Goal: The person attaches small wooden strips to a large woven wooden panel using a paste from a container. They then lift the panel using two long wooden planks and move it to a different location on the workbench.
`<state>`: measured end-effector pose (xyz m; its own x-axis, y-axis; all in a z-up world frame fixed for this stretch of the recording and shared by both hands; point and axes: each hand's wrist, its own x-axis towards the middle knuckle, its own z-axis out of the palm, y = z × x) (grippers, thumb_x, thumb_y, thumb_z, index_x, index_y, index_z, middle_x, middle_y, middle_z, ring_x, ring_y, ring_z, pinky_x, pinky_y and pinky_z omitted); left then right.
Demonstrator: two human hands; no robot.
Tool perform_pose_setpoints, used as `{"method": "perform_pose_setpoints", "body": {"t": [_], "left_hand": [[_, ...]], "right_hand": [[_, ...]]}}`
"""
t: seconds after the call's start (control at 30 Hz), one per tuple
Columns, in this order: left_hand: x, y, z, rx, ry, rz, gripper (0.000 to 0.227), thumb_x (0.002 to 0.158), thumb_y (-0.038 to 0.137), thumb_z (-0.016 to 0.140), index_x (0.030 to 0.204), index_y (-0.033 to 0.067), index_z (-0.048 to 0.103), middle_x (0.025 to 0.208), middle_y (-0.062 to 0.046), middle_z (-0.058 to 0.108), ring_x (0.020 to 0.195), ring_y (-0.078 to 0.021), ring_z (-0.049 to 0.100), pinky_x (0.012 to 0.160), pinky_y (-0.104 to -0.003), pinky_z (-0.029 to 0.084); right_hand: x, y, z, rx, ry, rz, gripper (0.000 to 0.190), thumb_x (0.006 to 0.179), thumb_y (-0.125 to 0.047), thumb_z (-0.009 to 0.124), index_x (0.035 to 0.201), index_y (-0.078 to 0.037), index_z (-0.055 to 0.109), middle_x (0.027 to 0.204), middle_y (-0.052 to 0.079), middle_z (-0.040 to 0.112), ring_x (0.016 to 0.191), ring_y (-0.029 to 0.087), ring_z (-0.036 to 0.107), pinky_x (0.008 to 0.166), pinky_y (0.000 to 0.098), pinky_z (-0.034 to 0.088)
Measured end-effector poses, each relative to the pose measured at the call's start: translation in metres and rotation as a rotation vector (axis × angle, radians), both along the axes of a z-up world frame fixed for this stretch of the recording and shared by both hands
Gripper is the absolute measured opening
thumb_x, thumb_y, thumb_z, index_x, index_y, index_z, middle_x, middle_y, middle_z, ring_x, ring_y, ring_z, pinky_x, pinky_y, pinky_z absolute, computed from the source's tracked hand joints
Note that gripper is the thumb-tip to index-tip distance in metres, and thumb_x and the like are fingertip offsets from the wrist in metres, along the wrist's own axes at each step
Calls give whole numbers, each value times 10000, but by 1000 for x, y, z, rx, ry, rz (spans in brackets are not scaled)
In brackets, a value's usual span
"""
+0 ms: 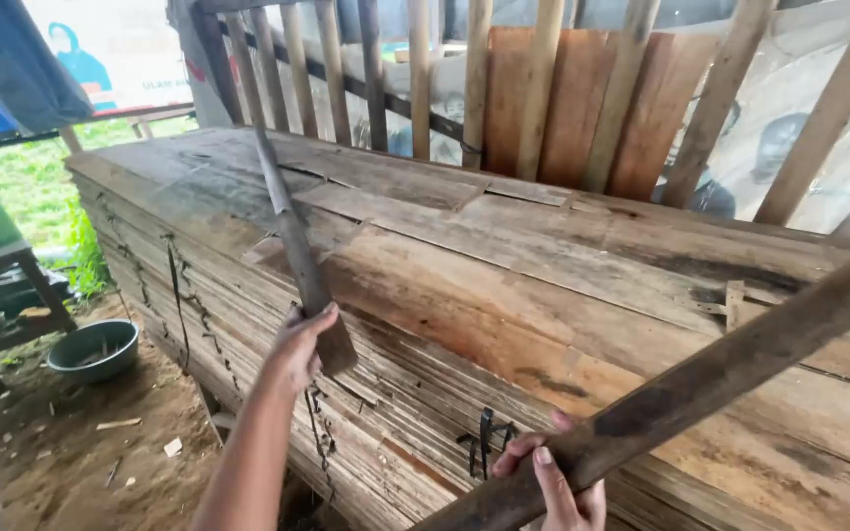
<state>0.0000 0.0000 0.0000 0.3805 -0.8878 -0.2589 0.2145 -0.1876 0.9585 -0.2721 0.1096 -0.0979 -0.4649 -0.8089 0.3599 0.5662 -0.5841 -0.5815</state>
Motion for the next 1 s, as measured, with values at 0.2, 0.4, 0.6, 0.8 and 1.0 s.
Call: {"method": "perform_pose_setpoints", "body": {"t": [0.2,0.4,0.6,0.8,1.0], "left_hand": [[-89,89,-29,-262,342,-43,559,938,67,570,1465,83,385,1202,-160,655,877,-291,620,775,-471,573],[-120,106,-185,-399,204,85,393,937,137,601,1310,83,491,852,-188,690,500,-249,566,389,-359,495],[-123,113,-312,-454,-788,653,484,865,218,464,1317,173,630,1175,18,721,797,-249,663,757,-302,542],[-95,281,-255,-569,-1093,447,626,1024,413,456,1498,5,432,1057,-231,590,895,-366,553,880,-459,503],[-63,443,-235,-476,-1060,458,546,1034,257,503,1502,-6,400,1451,-298,359,1245,-445,447,1049,-553,348]], "right_hand": [[-7,3,9,189,93,78,556,892,-157,653,1405,29,543,721,215,621,559,355,609,557,457,499],[1,-24,-36,14,253,185,671,861,-253,706,1399,71,470,623,144,576,427,223,530,469,322,443],[56,-18,-54,194,494,398,387,830,-222,756,1141,-37,618,784,122,631,491,213,586,471,335,501],[112,22,-84,168,819,588,415,742,-220,764,1123,-71,693,905,89,722,754,172,648,663,333,546],[180,196,-49,15,944,922,180,869,-111,755,1023,-59,677,875,99,760,817,162,717,848,281,552]]}}
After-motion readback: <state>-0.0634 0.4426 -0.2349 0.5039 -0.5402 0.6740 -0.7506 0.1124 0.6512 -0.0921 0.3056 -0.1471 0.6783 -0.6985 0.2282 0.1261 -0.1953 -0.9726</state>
